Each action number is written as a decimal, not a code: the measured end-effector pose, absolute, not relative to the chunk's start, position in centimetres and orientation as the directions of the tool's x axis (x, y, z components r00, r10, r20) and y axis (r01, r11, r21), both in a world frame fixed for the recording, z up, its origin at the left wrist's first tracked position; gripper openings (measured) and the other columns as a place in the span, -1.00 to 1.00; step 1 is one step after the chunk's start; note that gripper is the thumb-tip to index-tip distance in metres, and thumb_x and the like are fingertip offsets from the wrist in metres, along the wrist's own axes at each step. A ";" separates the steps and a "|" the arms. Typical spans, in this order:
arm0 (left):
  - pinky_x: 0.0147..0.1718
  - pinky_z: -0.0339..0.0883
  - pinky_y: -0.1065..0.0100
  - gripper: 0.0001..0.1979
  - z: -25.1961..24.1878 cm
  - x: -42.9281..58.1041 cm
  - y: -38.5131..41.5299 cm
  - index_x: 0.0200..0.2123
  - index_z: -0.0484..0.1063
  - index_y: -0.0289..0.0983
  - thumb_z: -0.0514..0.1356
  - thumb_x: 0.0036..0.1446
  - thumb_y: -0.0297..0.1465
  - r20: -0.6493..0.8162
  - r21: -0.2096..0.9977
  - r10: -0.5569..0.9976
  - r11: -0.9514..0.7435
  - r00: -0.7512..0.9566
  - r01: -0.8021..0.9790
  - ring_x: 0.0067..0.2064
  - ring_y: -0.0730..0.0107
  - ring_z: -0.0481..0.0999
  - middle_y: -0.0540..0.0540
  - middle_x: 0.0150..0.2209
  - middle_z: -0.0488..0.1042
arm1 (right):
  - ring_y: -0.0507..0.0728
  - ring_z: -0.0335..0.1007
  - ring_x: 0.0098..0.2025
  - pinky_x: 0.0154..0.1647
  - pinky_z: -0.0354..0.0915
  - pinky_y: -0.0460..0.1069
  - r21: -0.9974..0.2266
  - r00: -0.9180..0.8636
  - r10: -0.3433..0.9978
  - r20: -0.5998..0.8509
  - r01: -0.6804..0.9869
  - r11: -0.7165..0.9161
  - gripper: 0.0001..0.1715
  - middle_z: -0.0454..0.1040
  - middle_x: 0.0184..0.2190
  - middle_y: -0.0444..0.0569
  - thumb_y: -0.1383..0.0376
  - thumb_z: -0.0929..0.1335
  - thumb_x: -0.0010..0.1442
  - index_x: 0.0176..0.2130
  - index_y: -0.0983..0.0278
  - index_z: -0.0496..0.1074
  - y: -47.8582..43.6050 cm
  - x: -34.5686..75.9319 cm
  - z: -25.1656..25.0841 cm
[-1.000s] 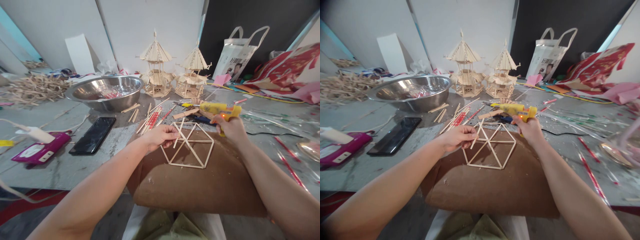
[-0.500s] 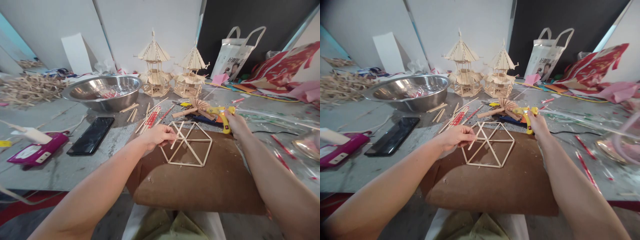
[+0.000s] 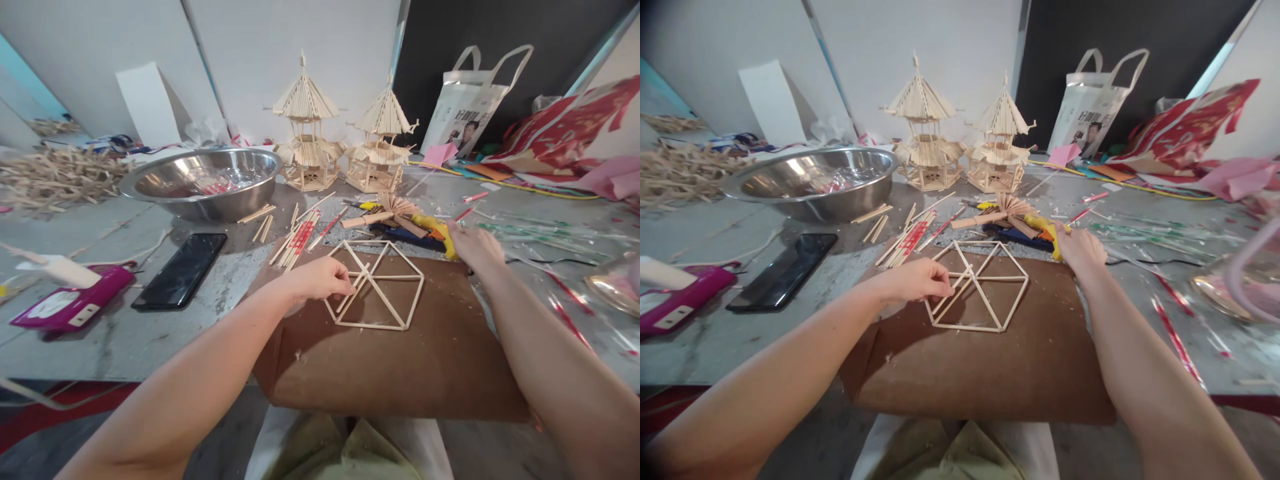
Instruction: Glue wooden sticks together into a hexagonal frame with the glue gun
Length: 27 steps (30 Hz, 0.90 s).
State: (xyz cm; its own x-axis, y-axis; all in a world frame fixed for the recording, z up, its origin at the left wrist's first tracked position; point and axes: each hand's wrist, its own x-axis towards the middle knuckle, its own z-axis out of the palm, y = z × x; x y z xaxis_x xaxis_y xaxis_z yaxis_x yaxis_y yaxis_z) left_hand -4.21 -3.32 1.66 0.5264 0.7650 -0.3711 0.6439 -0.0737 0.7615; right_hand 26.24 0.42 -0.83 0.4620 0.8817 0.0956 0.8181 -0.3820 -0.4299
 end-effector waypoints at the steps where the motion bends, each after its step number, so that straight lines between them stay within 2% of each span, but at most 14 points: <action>1: -0.69 -0.12 0.49 -0.81 1.8 -4.1 -3.4 -0.64 0.31 -0.31 0.16 -0.18 -0.29 -0.357 0.740 0.768 -0.115 0.532 0.663 -0.68 0.61 0.10 0.06 -0.67 0.30 | 0.48 0.23 -0.09 -0.23 0.14 0.31 -0.405 0.487 0.870 0.079 0.813 -0.419 -0.22 0.36 -0.22 0.42 -0.09 0.04 0.05 -0.26 0.47 0.44 0.4 26.2 -0.7; 6: -0.67 -0.11 0.47 -0.84 2.3 -3.6 -3.9 -0.68 0.31 -0.30 0.14 -0.20 -0.33 -0.320 0.618 0.795 -0.237 0.516 0.749 -0.67 0.57 0.11 0.07 -0.73 0.23 | 0.41 0.26 -0.11 -0.24 0.18 0.22 -0.315 0.522 0.851 0.060 0.819 -0.480 -0.23 0.38 -0.20 0.32 -0.11 0.01 0.05 -0.20 0.36 0.43 0.1 25.9 -0.1; 11: -0.65 -0.08 0.46 -0.86 2.3 -3.3 -4.2 -0.67 0.28 -0.29 0.10 -0.20 -0.36 -0.309 0.549 0.798 -0.295 0.517 0.783 -0.64 0.54 0.16 0.05 -0.71 0.23 | 0.34 0.29 -0.16 -0.25 0.17 0.19 -0.352 0.520 0.832 0.196 0.829 -0.435 -0.39 0.39 -0.21 0.23 -0.05 0.08 0.06 -0.21 0.27 0.42 -0.4 25.3 0.3; 14: -0.64 -0.06 0.46 -0.85 2.2 -3.3 -4.1 -0.66 0.27 -0.28 0.07 -0.19 -0.34 -0.319 0.515 0.794 -0.314 0.518 0.798 -0.63 0.53 0.18 0.05 -0.70 0.25 | 0.31 0.25 -0.14 -0.23 0.16 0.15 -0.353 0.412 0.827 0.382 0.892 -0.281 -0.52 0.42 -0.24 0.16 0.03 0.15 0.06 -0.22 0.25 0.41 -0.7 24.8 0.3; 18: -0.63 -0.05 0.44 -0.85 2.3 -3.3 -4.2 -0.66 0.24 -0.28 0.05 -0.20 -0.32 -0.335 0.473 0.788 -0.334 0.518 0.815 -0.62 0.52 0.19 0.05 -0.69 0.23 | 0.23 0.27 -0.20 -0.22 0.15 0.06 -0.266 0.184 0.807 0.562 0.963 -0.035 -0.66 0.46 -0.32 0.07 0.17 0.19 0.07 -0.29 0.26 0.44 -1.1 23.5 0.0; 22: -0.61 -0.05 0.43 -0.86 2.4 -3.1 -4.4 -0.66 0.24 -0.28 0.02 -0.20 -0.34 -0.348 0.440 0.783 -0.349 0.516 0.827 -0.62 0.53 0.15 0.06 -0.70 0.19 | 0.15 0.32 -0.36 -0.35 0.16 0.00 -0.199 0.001 0.827 0.563 0.971 0.135 -0.69 0.47 -0.41 0.00 0.20 0.19 0.08 -0.37 0.25 0.45 -1.7 21.8 -0.3; 27: -0.60 -0.05 0.42 -0.87 2.5 -2.9 -4.5 -0.67 0.25 -0.29 0.01 -0.21 -0.36 -0.356 0.399 0.785 -0.363 0.507 0.842 -0.61 0.52 0.15 0.05 -0.70 0.19 | 0.11 0.32 -0.39 -0.39 0.15 -0.04 -0.175 -0.157 0.855 0.494 0.946 0.275 -0.72 0.47 -0.44 -0.03 0.21 0.21 0.06 -0.42 0.24 0.45 -2.4 20.2 -0.1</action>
